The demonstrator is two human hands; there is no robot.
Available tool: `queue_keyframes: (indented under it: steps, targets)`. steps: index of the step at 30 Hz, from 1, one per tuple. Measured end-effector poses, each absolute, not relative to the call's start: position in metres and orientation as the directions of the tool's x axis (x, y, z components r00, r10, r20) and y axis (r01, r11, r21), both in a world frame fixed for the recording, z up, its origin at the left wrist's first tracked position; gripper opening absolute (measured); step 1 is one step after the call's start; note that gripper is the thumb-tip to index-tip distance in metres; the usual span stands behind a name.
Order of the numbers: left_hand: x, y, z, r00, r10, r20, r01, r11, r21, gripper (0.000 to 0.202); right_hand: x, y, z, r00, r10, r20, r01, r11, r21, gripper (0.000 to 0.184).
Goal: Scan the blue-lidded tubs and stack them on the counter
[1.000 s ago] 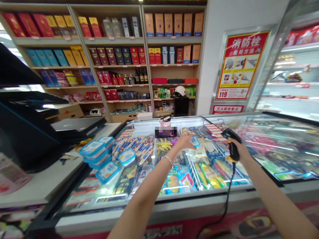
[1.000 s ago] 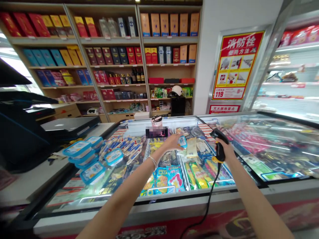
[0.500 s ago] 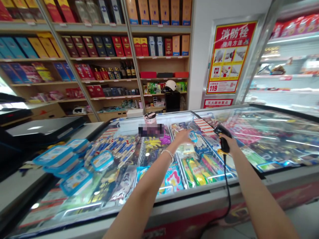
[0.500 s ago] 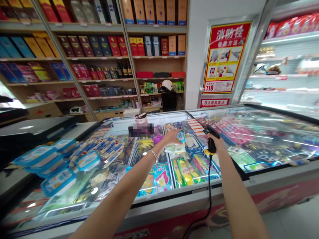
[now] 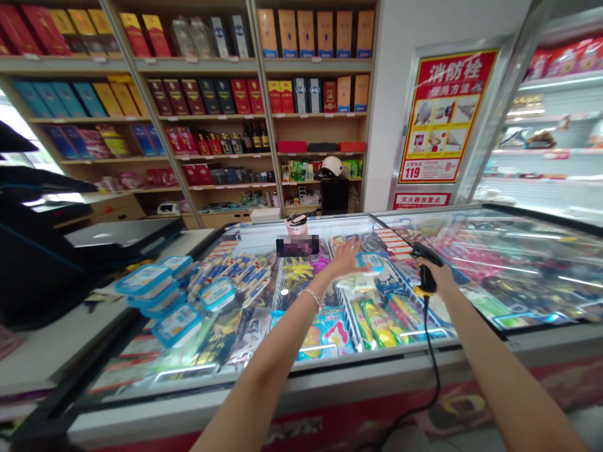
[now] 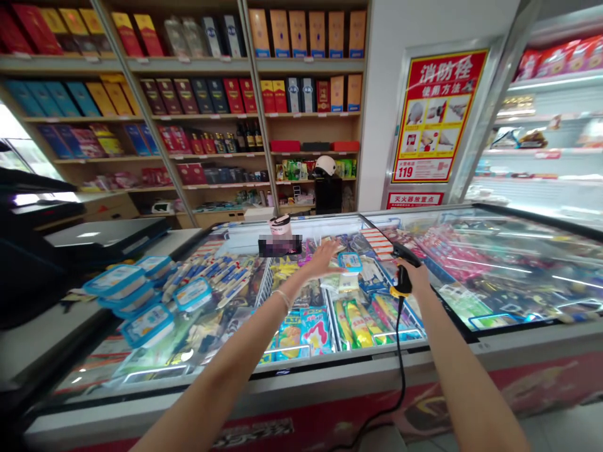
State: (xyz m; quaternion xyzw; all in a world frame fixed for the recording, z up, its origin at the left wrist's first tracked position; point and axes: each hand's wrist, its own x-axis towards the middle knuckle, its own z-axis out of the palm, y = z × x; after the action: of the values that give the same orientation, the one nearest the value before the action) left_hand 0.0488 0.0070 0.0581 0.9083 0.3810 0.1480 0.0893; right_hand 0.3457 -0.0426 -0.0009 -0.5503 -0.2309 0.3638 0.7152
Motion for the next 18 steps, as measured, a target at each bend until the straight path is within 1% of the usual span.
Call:
queue_keyframes:
  steps: [2, 3, 5, 7, 9, 11, 14, 18]
  targets:
    - [-0.001, -0.002, 0.071, 0.600, 0.732, 0.323, 0.708, -0.673, 0.211, 0.078, 0.335, -0.050, 0.010, 0.623, 0.776, -0.098, -0.331, 0.148, -0.932, 0.022]
    - [-0.030, -0.007, 0.077, 0.553, 0.754, 0.355, 0.754, -0.634, 0.171, 0.065, 0.327, -0.054, 0.017, 0.619, 0.780, -0.092, -0.349, 0.168, -0.922, 0.023]
    - [-0.087, -0.016, 0.086, 0.400, 0.852, 0.337, 0.882, -0.458, 0.111, 0.043, 0.303, -0.059, 0.033, 0.594, 0.803, -0.047, -0.353, 0.208, -0.912, 0.027]
    - [-0.134, -0.024, 0.090, 0.233, 0.929, 0.287, 0.964, -0.260, 0.058, 0.032, 0.268, -0.061, 0.048, 0.542, 0.840, 0.018, -0.349, 0.245, -0.905, 0.031]
    - [-0.163, -0.030, 0.087, 0.144, 0.961, 0.235, 0.990, -0.142, -0.027, 0.028, 0.227, -0.057, 0.062, 0.443, 0.894, 0.068, -0.372, 0.252, -0.893, 0.033]
    - [-0.177, -0.034, 0.081, 0.114, 0.973, 0.201, 0.992, -0.099, -0.083, 0.027, 0.185, -0.050, 0.071, 0.339, 0.936, 0.090, -0.395, 0.229, -0.890, 0.036]
    - [-0.180, -0.037, 0.069, 0.115, 0.976, 0.185, 0.990, -0.098, -0.102, 0.027, 0.127, -0.040, 0.071, 0.136, 0.986, 0.098, -0.405, 0.145, -0.903, 0.038]
    - [-0.180, -0.040, 0.057, 0.144, 0.968, 0.206, 0.987, -0.125, -0.101, 0.028, 0.078, -0.037, 0.045, -0.023, 0.999, 0.048, -0.367, 0.036, -0.930, 0.042]
